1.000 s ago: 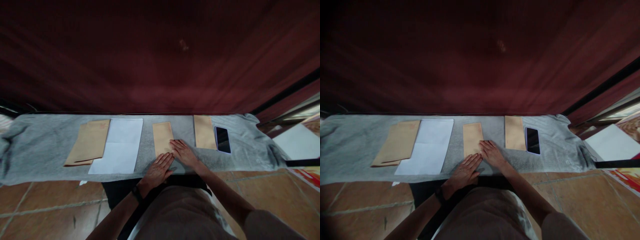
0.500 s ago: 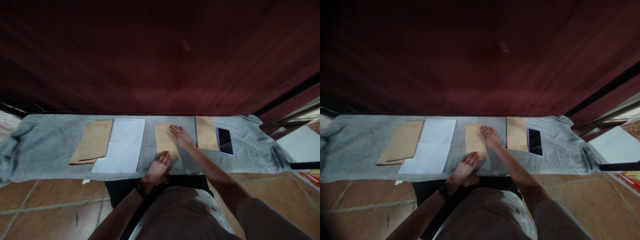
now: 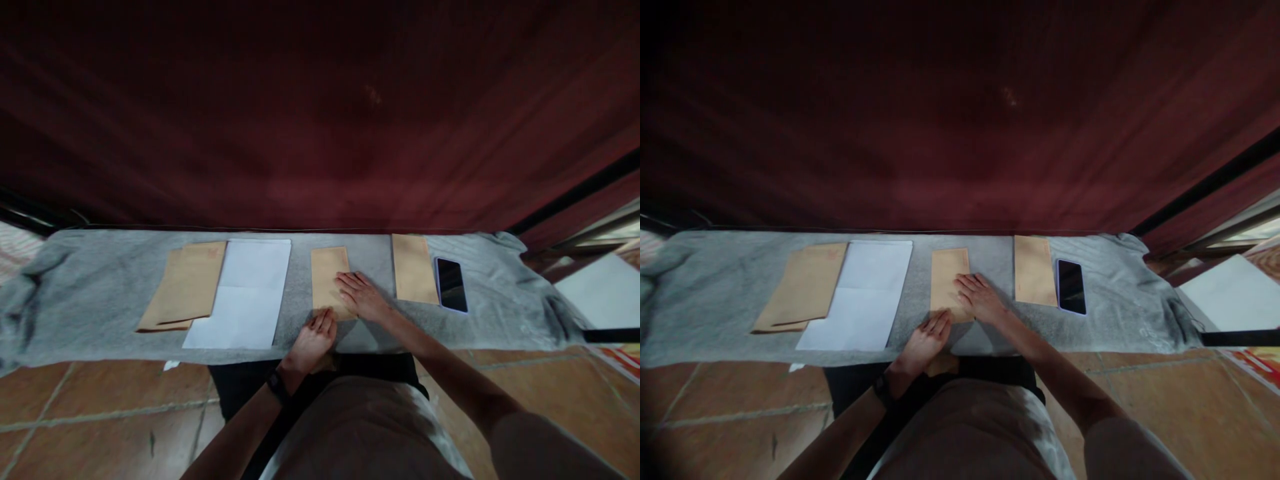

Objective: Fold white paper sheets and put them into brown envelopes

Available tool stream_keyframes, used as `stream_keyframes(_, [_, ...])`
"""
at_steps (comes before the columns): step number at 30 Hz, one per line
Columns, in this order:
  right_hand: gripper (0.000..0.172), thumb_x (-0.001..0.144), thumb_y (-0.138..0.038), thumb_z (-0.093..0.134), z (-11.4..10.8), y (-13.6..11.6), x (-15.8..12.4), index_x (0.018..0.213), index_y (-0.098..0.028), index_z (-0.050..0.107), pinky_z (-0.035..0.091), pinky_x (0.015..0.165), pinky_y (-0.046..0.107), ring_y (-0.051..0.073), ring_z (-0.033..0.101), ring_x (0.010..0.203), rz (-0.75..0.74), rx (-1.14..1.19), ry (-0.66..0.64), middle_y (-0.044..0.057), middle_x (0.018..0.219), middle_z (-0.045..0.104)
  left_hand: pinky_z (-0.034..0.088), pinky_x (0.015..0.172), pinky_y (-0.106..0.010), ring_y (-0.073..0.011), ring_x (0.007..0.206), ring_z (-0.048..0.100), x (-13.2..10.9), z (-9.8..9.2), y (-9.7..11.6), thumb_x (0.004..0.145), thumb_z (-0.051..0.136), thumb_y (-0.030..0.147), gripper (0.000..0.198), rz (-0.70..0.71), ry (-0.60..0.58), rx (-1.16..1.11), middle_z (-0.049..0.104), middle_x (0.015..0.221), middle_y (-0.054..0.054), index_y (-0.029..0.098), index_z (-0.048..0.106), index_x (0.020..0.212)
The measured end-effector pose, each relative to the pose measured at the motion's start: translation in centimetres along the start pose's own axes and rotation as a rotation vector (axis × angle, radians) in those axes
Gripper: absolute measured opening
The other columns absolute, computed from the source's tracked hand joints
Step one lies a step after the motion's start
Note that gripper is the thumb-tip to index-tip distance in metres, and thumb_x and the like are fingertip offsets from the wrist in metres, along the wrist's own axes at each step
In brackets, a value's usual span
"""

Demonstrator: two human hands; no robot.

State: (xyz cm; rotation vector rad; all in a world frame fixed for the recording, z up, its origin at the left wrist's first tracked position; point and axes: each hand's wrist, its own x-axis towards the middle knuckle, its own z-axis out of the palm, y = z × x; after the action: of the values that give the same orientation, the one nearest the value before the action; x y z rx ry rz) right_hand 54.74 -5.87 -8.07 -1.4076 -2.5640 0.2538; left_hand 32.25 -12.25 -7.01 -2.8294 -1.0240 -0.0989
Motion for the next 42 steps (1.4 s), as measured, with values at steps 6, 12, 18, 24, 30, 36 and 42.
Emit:
stream_keyframes(6, [0.049,0.107,-0.033,0.031,0.5,2.2,4.4,0.152,-0.018,0.044,0.026,0.124,0.045,0.020,0.038,0.148,0.070,-0.015,0.028,0.008,0.161,0.041,0.053,0.102,-0.035,-0.0247,0.133,0.057,-0.2,0.2,0.1,0.094,0.048,0.005,0.034,-0.004,-0.011,-0.032,0.063,0.140,-0.015,0.014,0.065,0.122])
stream_keyframes(12, [0.051,0.107,-0.035,0.029,0.9,3.2,6.6,0.153,-0.020,0.042,0.023,0.125,0.048,0.021,0.036,0.149,0.151,-0.018,0.065,0.008,0.160,0.041,0.049,0.108,-0.035,-0.0240,0.138,0.052,-0.7,0.2,0.1,0.094,0.048,0.007,0.040,-0.060,-0.016,-0.137,0.059,0.145,-0.013,0.015,0.060,0.131])
stream_keyframes(18, [0.051,0.107,-0.035,0.032,1.2,1.5,4.8,0.155,-0.017,0.040,0.024,0.124,0.050,0.024,0.034,0.150,0.202,-0.043,0.098,0.012,0.161,0.039,0.047,0.109,-0.039,-0.0251,0.138,0.051,-0.9,1.0,-0.1,0.094,0.053,0.014,0.054,-0.103,-0.011,-0.182,0.059,0.145,-0.011,0.023,0.047,0.147])
stream_keyframes(24, [0.052,0.106,-0.032,0.039,0.8,-2.1,-2.0,0.155,-0.016,0.039,0.028,0.124,0.050,0.023,0.039,0.148,0.108,-0.001,0.099,0.012,0.159,0.042,0.045,0.109,-0.039,-0.0257,0.129,0.057,-0.5,1.3,-0.2,0.095,0.058,0.019,0.044,-0.102,0.053,-0.219,0.064,0.134,-0.012,0.022,0.055,0.139])
stream_keyframes(30, [0.052,0.104,-0.034,0.046,-0.1,-4.4,-7.7,0.155,-0.021,0.041,0.034,0.122,0.049,0.022,0.042,0.146,-0.029,0.035,0.072,0.009,0.157,0.046,0.048,0.105,-0.038,-0.0231,0.117,0.063,1.5,0.2,-0.9,0.102,0.046,0.025,0.030,-0.099,0.023,-0.287,0.070,0.119,-0.010,0.019,0.063,0.126])
stream_keyframes(36, [0.050,0.103,-0.031,0.049,-0.1,-4.4,-7.9,0.152,-0.023,0.046,0.038,0.120,0.049,0.022,0.048,0.142,-0.026,0.088,0.082,0.009,0.153,0.051,0.033,0.121,-0.043,-0.0220,0.146,0.041,5.5,0.9,-2.6,0.105,0.032,0.030,0.048,-0.130,0.053,-0.294,0.048,0.156,-0.011,0.016,0.045,0.149])
stream_keyframes(42, [0.045,0.101,-0.030,0.053,-0.6,-4.3,-7.7,0.145,-0.024,0.055,0.038,0.120,0.049,0.023,0.050,0.140,-0.015,0.111,0.077,0.008,0.150,0.054,0.021,0.126,-0.047,-0.0217,0.153,0.028,9.3,2.5,-3.9,0.105,0.028,0.034,0.054,-0.180,0.016,-0.280,0.036,0.164,-0.009,0.016,0.035,0.156])
